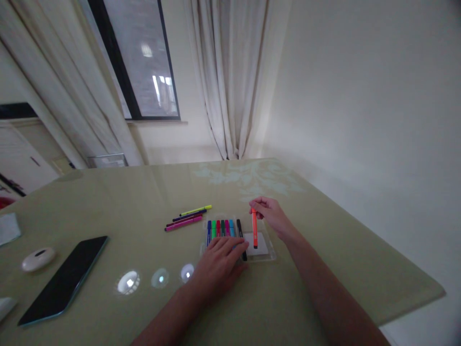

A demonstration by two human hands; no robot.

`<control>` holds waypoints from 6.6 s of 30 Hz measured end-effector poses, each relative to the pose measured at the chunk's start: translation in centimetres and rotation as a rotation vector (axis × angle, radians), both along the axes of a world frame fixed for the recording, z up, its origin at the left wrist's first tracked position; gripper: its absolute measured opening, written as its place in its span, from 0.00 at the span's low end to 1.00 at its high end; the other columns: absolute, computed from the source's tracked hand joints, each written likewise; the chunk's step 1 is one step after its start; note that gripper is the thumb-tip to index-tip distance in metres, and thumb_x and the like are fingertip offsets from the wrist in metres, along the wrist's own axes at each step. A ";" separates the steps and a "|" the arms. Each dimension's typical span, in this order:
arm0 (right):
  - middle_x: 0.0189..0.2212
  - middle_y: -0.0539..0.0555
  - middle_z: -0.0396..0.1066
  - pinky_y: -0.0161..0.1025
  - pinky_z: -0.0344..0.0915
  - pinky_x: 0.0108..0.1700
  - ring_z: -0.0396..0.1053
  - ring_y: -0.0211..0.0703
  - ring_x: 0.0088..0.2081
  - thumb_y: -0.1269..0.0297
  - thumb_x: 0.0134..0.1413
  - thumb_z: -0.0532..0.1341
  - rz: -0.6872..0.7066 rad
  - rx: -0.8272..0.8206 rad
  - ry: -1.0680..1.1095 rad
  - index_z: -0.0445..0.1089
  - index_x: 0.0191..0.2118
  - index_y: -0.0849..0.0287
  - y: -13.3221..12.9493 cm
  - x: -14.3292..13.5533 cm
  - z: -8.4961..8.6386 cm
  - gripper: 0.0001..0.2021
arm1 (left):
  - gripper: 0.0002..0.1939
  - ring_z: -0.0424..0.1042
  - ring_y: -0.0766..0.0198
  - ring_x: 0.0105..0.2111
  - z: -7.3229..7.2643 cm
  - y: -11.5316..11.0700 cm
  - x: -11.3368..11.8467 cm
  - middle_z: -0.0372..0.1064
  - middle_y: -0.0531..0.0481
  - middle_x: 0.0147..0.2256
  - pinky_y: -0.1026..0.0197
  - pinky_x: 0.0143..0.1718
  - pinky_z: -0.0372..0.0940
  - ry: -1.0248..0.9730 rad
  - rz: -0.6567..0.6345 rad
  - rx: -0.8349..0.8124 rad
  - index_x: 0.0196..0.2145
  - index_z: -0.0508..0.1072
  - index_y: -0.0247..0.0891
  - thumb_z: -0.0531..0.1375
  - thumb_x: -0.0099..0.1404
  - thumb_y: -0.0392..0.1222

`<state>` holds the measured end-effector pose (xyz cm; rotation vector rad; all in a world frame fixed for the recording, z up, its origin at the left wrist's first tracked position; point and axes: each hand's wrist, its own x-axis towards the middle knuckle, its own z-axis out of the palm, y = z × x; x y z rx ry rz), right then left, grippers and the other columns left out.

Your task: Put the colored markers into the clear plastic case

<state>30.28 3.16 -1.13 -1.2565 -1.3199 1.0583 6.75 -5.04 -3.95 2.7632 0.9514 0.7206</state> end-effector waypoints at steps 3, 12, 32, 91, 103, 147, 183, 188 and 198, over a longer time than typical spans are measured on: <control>0.27 0.54 0.77 0.34 0.64 0.29 0.67 0.36 0.24 0.49 0.55 0.66 0.090 -0.076 -0.095 0.74 0.33 0.61 0.3 0.0 -1.4 0.17 | 0.25 0.67 0.53 0.60 0.0 -0.5 0.7 0.67 0.45 0.62 0.46 0.60 0.63 0.064 -0.012 -0.022 0.65 0.63 0.47 0.59 0.72 0.40; 0.31 0.54 0.79 0.37 0.66 0.38 0.73 0.42 0.34 0.63 0.55 0.67 0.128 0.099 -0.609 0.81 0.35 0.59 0.2 -1.4 -2.5 0.07 | 0.18 0.68 0.54 0.59 -0.9 0.0 0.8 0.69 0.49 0.61 0.47 0.60 0.62 0.095 -0.002 0.008 0.60 0.70 0.49 0.57 0.74 0.39; 0.35 0.56 0.79 0.38 0.64 0.37 0.72 0.44 0.34 0.56 0.59 0.64 0.157 0.081 -0.612 0.81 0.44 0.61 0.1 0.0 -2.0 0.15 | 0.12 0.72 0.52 0.48 0.6 4.0 -4.9 0.75 0.44 0.47 0.49 0.52 0.66 -0.030 0.491 0.046 0.47 0.77 0.42 0.53 0.75 0.41; 0.27 0.51 0.74 0.36 0.65 0.34 0.70 0.40 0.30 0.66 0.49 0.72 0.223 0.041 -0.510 0.78 0.41 0.60 -0.8 -2.0 -1.9 0.12 | 0.19 0.67 0.50 0.57 1.0 0.0 -0.8 0.68 0.46 0.59 0.45 0.59 0.62 0.136 0.002 -0.024 0.58 0.68 0.45 0.62 0.71 0.44; 0.33 0.54 0.75 0.36 0.64 0.34 0.70 0.39 0.30 0.67 0.47 0.74 0.200 0.128 -0.631 0.80 0.36 0.60 -1.0 -2.1 -1.6 0.09 | 0.18 0.68 0.50 0.56 1.1 -0.3 -0.4 0.70 0.46 0.58 0.43 0.58 0.64 0.133 -0.010 -0.047 0.58 0.69 0.46 0.59 0.72 0.41; 0.32 0.53 0.76 0.40 0.64 0.40 0.71 0.44 0.36 0.57 0.68 0.58 0.177 0.218 -0.413 0.77 0.39 0.56 -1.8 -4.0 -0.7 0.12 | 0.13 0.76 0.54 0.39 1.7 4.7 -5.9 0.77 0.46 0.41 0.55 0.41 0.66 -0.181 0.658 -0.276 0.45 0.69 0.41 0.48 0.77 0.46; 0.28 0.53 0.78 0.40 0.73 0.36 0.75 0.42 0.30 0.56 0.48 0.72 0.164 -0.058 -0.103 0.77 0.33 0.60 -0.4 -2.3 -2.2 0.12 | 0.23 0.68 0.45 0.52 1.0 0.1 -1.5 0.72 0.45 0.53 0.41 0.54 0.65 0.121 0.194 -0.071 0.52 0.72 0.45 0.67 0.63 0.55; 0.32 0.55 0.80 0.39 0.68 0.38 0.74 0.43 0.33 0.61 0.52 0.70 0.156 0.104 -0.477 0.81 0.37 0.59 -0.5 -2.1 -1.7 0.09 | 0.25 0.67 0.45 0.55 0.7 0.0 -1.4 0.70 0.44 0.56 0.40 0.56 0.64 0.144 0.202 -0.059 0.56 0.70 0.46 0.66 0.65 0.55; 0.40 0.54 0.81 0.40 0.67 0.43 0.74 0.46 0.38 0.63 0.52 0.70 0.318 0.077 -0.636 0.82 0.48 0.53 -0.8 -1.1 -1.1 0.16 | 0.27 0.61 0.46 0.62 0.1 -0.4 -0.6 0.62 0.50 0.65 0.36 0.62 0.59 0.186 0.121 -0.114 0.65 0.63 0.57 0.61 0.71 0.45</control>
